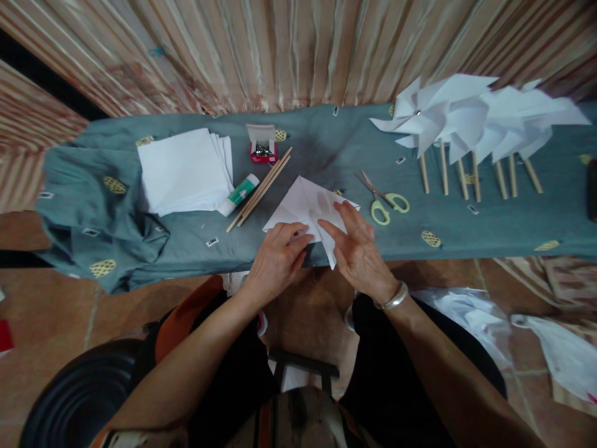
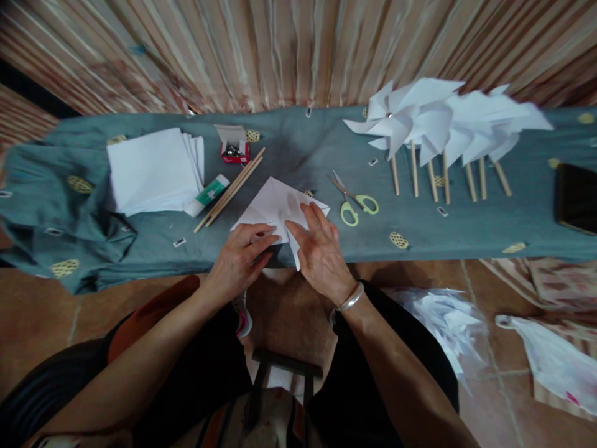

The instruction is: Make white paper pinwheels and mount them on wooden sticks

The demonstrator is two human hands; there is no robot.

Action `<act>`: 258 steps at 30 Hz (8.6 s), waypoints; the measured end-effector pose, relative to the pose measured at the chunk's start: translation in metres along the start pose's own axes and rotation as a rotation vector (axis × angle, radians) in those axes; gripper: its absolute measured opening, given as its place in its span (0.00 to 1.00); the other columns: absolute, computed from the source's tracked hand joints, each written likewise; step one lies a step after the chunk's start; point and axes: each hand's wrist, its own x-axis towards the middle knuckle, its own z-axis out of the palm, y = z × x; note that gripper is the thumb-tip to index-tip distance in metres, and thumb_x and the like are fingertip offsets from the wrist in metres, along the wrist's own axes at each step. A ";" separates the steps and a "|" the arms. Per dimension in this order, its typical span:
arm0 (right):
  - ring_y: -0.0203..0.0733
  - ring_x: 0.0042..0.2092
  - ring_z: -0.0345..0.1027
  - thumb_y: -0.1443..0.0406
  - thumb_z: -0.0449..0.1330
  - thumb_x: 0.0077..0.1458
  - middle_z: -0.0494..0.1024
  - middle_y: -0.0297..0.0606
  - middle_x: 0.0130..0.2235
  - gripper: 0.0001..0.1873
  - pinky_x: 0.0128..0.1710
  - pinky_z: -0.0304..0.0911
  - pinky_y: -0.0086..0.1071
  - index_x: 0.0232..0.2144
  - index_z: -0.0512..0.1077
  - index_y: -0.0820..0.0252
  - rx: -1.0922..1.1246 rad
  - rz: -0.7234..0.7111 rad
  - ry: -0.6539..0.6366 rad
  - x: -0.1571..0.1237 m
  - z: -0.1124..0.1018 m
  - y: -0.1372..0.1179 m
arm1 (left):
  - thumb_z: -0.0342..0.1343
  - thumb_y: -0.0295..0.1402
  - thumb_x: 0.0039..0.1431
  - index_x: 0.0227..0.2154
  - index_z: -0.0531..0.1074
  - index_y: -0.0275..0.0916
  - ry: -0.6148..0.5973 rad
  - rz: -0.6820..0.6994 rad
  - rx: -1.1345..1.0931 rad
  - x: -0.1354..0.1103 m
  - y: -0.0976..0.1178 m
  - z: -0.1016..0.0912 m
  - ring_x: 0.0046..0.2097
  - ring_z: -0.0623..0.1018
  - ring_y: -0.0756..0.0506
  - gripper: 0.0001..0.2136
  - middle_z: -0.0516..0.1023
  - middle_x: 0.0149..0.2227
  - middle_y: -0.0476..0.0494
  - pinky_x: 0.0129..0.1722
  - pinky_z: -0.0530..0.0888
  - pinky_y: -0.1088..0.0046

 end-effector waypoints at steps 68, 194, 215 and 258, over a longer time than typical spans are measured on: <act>0.51 0.50 0.71 0.68 0.50 0.61 0.78 0.48 0.50 0.16 0.50 0.64 0.45 0.48 0.72 0.64 -0.099 0.065 0.174 -0.022 -0.018 0.030 | 0.50 0.24 0.62 0.42 0.73 0.36 0.007 0.183 0.357 0.005 0.006 0.000 0.38 0.73 0.44 0.09 0.78 0.36 0.43 0.49 0.68 0.60; 0.52 0.65 0.54 0.64 0.50 0.63 0.63 0.32 0.62 0.18 0.60 0.59 0.53 0.52 0.69 0.41 0.030 0.108 0.188 0.020 0.013 -0.001 | 0.51 0.24 0.62 0.45 0.71 0.30 0.040 0.095 -0.014 0.005 0.001 0.015 0.44 0.76 0.43 0.10 0.76 0.42 0.37 0.42 0.78 0.65; 0.51 0.64 0.55 0.63 0.55 0.61 0.65 0.36 0.60 0.08 0.61 0.58 0.51 0.42 0.72 0.49 0.043 0.170 0.221 0.020 0.013 -0.003 | 0.49 0.25 0.63 0.45 0.71 0.33 0.047 0.076 -0.003 0.006 0.001 0.015 0.43 0.77 0.44 0.10 0.76 0.41 0.38 0.41 0.79 0.66; 0.50 0.69 0.42 0.69 0.43 0.65 0.61 0.40 0.64 0.22 0.59 0.57 0.54 0.57 0.61 0.48 -0.089 0.053 0.059 0.013 0.024 -0.009 | 0.48 0.26 0.63 0.44 0.72 0.34 0.007 0.036 -0.038 0.008 0.001 0.016 0.46 0.77 0.44 0.10 0.74 0.44 0.38 0.45 0.79 0.65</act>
